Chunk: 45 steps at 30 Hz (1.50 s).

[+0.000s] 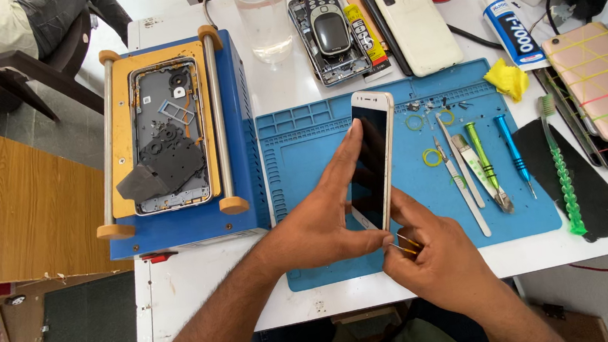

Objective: The person holds a smartphone wrapped in rubber bands and turns it over on a repair mat, then uses a small pry tool to work along the edge of the phone, prying at the side seams while rotating the device.

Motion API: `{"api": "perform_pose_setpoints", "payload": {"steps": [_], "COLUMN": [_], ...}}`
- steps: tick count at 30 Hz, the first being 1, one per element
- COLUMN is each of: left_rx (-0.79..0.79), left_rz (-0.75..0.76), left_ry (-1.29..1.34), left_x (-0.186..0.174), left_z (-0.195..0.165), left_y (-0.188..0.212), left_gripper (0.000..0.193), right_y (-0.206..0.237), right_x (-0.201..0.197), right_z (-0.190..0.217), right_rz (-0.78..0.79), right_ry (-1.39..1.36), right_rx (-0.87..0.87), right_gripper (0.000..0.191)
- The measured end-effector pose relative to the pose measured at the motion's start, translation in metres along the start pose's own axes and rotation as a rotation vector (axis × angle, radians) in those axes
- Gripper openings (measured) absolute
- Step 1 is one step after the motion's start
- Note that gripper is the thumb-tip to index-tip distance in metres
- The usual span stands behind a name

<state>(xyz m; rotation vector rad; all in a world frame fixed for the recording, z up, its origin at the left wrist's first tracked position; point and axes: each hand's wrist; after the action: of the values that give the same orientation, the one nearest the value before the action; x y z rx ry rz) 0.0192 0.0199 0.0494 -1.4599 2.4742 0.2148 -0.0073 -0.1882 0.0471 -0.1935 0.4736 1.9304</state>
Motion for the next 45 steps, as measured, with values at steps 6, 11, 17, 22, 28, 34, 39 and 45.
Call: {"api": "perform_pose_setpoints", "payload": {"steps": [6, 11, 17, 22, 28, 34, 39, 45], "left_rx": [0.141, 0.059, 0.084, -0.045, 0.053, 0.083, 0.118, 0.138], "left_rz": [-0.054, -0.044, -0.050, -0.100, -0.244, -0.271, -0.161, -0.161], "left_ry": [-0.100, -0.085, -0.104, 0.015, 0.312, -0.023, 0.022, 0.068], "left_x": [0.003, 0.005, 0.003, 0.003, -0.002, -0.003, 0.002, -0.004], "left_z": [0.002, 0.005, 0.000, -0.007, 0.000, 0.001, -0.008, -0.010], "left_y": [0.001, 0.001, -0.002, -0.002, -0.002, -0.003, 0.004, 0.004], "left_gripper": [0.135, 0.135, 0.137, 0.130, 0.105, 0.094, 0.098, 0.084], "right_y": [0.000, -0.001, -0.002, 0.000, -0.005, -0.012, -0.013, -0.008], "right_x": [0.008, 0.012, 0.010, -0.005, -0.025, -0.035, -0.045, -0.052], "right_z": [-0.005, -0.013, -0.018, -0.032, -0.037, -0.015, -0.011, -0.038], "right_rz": [-0.031, -0.063, -0.007, 0.032, 0.038, -0.423, -0.415, -0.470], "right_ry": [0.064, 0.009, 0.063, -0.268, -0.516, 0.065, 0.326, 0.136], "right_rx": [-0.018, -0.174, 0.008, -0.124, -0.064, -0.201, -0.391, -0.195], "right_gripper": [0.080, 0.079, 0.083, 0.075, 0.078, 0.079, 0.047, 0.021]}}
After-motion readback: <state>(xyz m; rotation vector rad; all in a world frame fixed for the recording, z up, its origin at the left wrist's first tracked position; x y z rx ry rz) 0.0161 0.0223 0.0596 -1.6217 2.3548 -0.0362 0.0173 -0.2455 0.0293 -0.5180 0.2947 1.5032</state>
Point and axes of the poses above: each hand's wrist, its own y-axis away from the middle knuckle, its own x-axis out of the palm, z = x × y, and after that the axes turned 1 degree about -z, right-handed
